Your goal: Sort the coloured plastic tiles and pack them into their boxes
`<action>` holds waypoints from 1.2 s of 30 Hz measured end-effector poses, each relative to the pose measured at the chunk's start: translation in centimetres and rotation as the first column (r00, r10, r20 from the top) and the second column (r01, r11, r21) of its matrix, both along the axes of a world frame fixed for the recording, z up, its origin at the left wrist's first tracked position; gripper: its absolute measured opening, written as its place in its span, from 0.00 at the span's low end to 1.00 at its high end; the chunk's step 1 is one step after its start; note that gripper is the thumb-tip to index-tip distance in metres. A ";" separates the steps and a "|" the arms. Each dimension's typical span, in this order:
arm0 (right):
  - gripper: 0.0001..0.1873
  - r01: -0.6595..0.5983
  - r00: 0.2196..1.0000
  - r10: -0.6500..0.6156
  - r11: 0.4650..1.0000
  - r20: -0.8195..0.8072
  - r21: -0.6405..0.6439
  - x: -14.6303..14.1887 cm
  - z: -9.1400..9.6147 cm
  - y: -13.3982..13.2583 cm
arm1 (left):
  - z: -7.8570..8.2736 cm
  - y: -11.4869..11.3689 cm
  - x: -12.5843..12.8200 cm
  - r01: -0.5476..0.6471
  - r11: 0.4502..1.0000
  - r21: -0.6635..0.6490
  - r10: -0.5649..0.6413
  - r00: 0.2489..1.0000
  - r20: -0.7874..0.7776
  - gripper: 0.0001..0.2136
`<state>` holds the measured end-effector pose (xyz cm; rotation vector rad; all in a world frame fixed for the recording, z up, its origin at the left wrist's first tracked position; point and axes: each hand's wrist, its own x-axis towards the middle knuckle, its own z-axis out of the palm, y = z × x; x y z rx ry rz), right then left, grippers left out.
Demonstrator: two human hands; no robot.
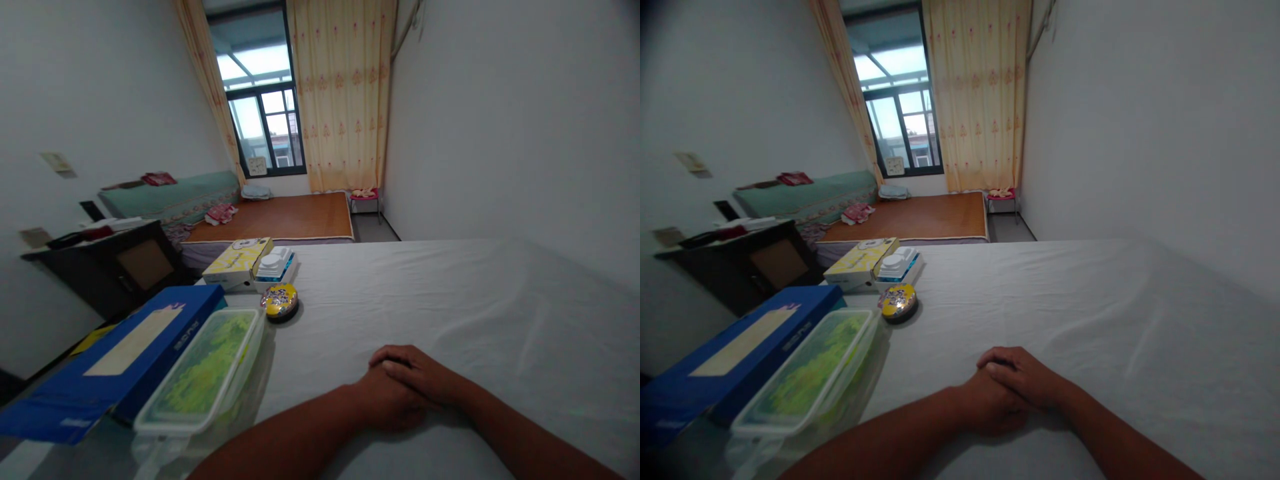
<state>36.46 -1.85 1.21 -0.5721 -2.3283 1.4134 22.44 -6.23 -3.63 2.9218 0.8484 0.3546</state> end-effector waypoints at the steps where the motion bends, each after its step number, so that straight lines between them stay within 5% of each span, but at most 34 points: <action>1: 0.20 0.000 1.000 0.000 1.000 -0.002 0.000 0.0 0.0 0.0 | 0.1 0.0 0.0 0.005 1.000 0.002 -0.005 1.000 0.001 0.18; 36: 0.20 0.013 0.999 -0.010 0.998 -0.043 0.067 0.0 -0.2 0.0 | -0.1 0.3 -0.1 0.002 1.000 0.022 -0.003 1.000 0.022 0.17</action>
